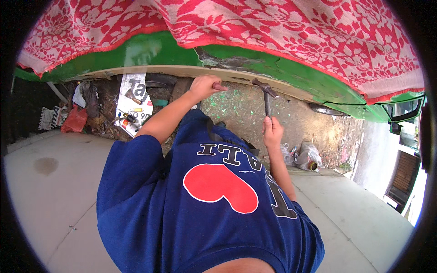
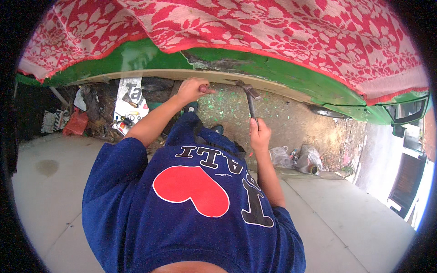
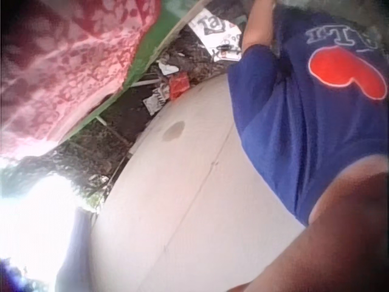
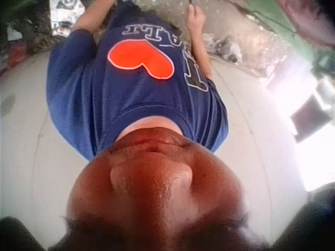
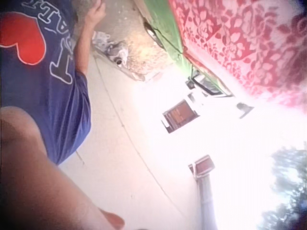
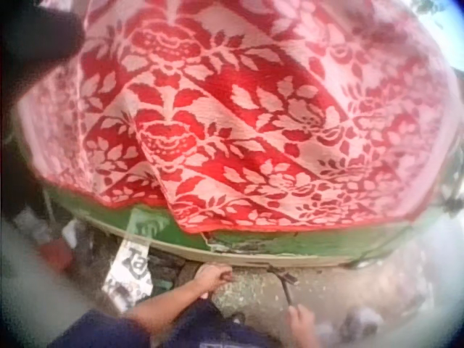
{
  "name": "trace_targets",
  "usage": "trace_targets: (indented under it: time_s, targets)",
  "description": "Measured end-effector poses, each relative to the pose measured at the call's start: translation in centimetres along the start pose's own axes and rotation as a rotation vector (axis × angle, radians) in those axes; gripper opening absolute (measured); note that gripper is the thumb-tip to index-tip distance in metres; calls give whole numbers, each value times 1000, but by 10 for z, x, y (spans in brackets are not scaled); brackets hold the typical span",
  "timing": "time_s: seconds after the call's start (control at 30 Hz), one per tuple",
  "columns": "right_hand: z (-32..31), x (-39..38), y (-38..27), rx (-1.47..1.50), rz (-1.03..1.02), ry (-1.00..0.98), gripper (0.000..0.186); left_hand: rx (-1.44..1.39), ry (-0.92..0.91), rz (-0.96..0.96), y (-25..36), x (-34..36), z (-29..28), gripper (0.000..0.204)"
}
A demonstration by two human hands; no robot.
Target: The person uses a hammer and a red-handled tool to repeatedly tap and scrape a small area on the green side panel of a car. The person works on the same spot for the duration of the clip, removing small flakes of material.
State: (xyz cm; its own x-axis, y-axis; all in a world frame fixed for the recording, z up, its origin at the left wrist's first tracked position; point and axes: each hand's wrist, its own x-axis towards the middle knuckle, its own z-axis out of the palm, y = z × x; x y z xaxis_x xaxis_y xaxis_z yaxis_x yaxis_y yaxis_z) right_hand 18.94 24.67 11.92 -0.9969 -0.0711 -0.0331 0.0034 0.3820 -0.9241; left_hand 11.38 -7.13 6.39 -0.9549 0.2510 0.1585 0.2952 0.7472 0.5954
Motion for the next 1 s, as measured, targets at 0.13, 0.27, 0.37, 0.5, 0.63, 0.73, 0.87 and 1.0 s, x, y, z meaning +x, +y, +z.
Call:
trace_targets:
  time_s: [0.13,0.27,0.37,0.5,0.63,0.73,0.87,1.0]
  targets:
    - [1,-2,-5,6,23,14,33,-173,6,-43,-10,-6,-5,35]
    - [-1,-5,-4,42,23,23,34,-175,-73,-43,2,-3,-15,28]
    - [0,-4,-12,30,21,40,35,-138,-110,44,8,-2,-13,20]
    - [5,-7,-3,2,56,53,35,-84,-210,99,6,9,-16,14]
    - [16,-9,-10,-5,62,84,35,-36,-357,93,-9,17,-20,12]
    - [25,-14,-17,37,100,116,35,36,-399,149,-14,28,-21,15]
    - [32,-18,-29,0,150,154,35,55,-439,172,-8,40,-21,15]
    - [42,-29,-25,-11,156,190,34,76,-350,286,-2,45,-25,24]
